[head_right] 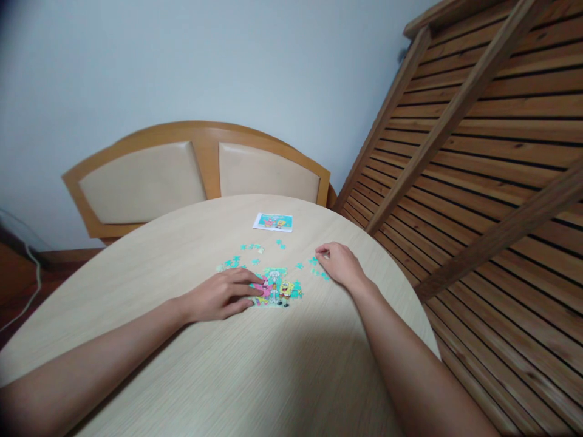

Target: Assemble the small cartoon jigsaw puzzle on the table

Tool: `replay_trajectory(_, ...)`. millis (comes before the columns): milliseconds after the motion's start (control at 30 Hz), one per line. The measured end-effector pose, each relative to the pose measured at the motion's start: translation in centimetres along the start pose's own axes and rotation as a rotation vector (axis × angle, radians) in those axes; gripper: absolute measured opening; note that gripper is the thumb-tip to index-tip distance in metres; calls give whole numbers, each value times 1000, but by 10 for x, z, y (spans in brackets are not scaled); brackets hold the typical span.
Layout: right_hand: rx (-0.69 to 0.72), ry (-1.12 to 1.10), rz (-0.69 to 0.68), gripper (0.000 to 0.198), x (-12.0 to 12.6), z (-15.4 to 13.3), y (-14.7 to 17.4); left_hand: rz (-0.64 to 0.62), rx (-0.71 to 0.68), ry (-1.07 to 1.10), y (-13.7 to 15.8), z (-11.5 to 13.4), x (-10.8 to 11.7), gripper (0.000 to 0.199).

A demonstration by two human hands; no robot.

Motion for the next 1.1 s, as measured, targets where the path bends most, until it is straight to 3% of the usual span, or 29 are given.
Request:
replay_trajectory(133, 45, 38, -42, 22, -8, -13, 0, 59, 66, -15, 1, -5, 6, 31)
replay_trajectory(300, 77, 49, -59, 22, -10, -19, 1, 219, 345, -89, 12, -34, 17, 25)
replay_trajectory(533, -46, -69, -52, 22, 2, 12, 0, 322, 585, -110, 30, -63, 22, 20)
replay_trajectory(733, -104, -158, -100, 15, -1, 30, 0, 326, 624, -63, 36, -76, 17, 19)
replay_trajectory(1100, -40, -219, -109, 18, -11, 26, -3, 325, 538, -64, 30, -67, 19, 19)
Point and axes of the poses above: each hand's wrist, its own y-axis away from the middle knuckle, its own x-axis out of the back of the hand, z = x × y, the point moved 10 cm from there along -y, towards the middle knuckle, and after that the axes turned 15 degrees about -z, right-handed, at the moved point
